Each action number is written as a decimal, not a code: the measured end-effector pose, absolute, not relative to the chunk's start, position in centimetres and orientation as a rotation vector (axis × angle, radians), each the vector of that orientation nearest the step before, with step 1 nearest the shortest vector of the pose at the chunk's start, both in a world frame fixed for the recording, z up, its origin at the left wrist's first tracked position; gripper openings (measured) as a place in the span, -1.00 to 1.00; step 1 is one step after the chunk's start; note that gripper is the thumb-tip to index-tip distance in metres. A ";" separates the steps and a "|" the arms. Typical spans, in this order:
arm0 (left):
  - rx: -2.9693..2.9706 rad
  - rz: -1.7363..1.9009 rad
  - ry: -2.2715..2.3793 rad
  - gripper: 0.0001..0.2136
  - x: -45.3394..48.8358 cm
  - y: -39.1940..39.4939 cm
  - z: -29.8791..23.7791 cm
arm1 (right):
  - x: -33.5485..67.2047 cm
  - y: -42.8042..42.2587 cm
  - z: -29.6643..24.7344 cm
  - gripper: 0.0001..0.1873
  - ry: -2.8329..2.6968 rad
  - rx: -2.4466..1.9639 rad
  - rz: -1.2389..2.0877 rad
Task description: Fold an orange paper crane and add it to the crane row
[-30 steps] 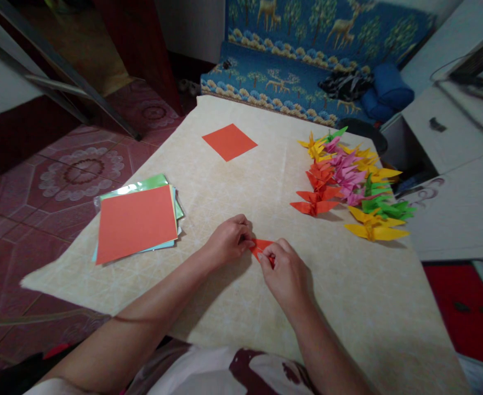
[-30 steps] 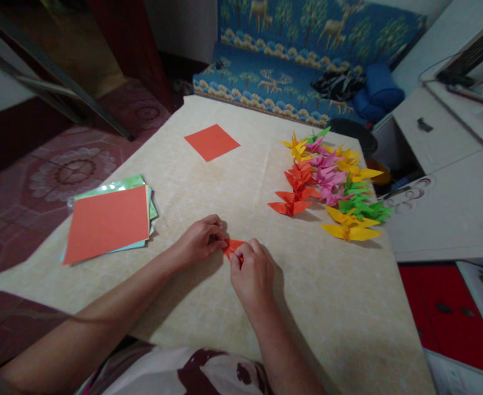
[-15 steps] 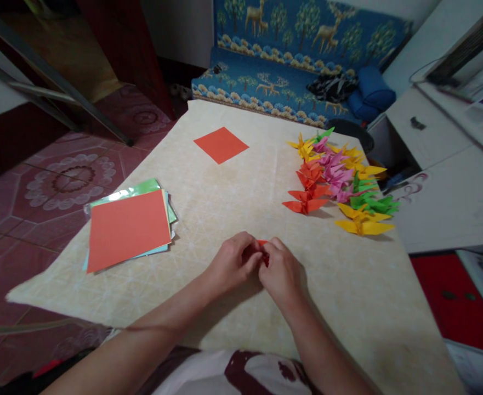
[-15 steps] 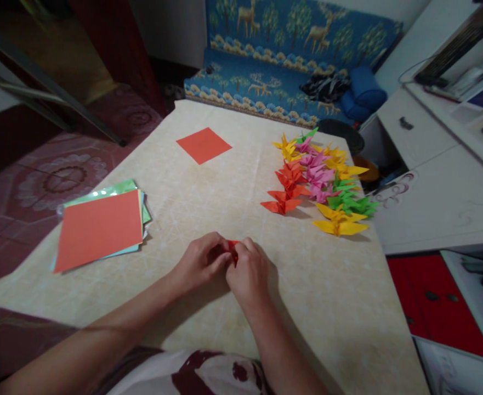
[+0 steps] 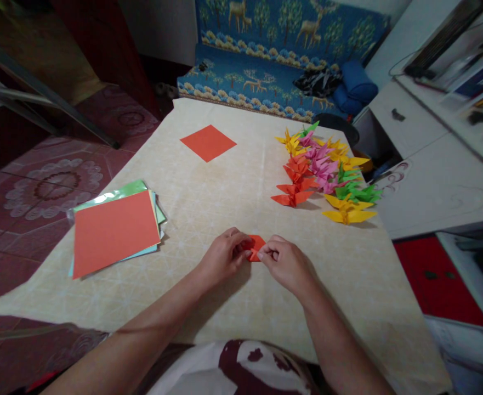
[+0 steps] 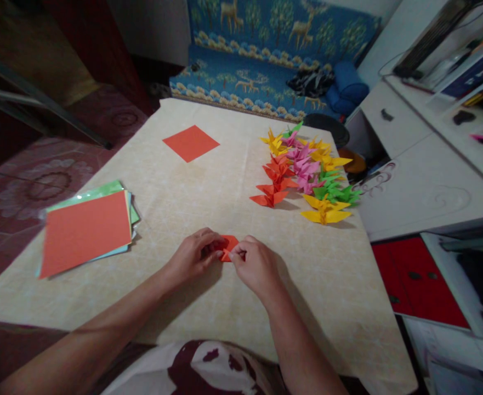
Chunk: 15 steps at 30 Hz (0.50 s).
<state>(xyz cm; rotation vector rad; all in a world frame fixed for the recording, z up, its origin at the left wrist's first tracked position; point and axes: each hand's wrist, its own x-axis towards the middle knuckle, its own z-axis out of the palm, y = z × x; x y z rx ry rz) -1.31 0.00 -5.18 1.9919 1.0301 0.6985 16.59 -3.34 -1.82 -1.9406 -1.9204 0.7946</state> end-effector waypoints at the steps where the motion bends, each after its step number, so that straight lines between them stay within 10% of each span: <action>1: 1.999 0.690 1.030 -0.84 -1.3 0.1 -5.2 | 16.6 -3.4 -1.8 -0.82 -1.918 -1.960 0.776; 15: 2.044 0.651 1.130 -0.91 -0.7 0.0 -4.9 | 16.5 -3.9 -2.7 -0.79 -1.961 -2.032 0.515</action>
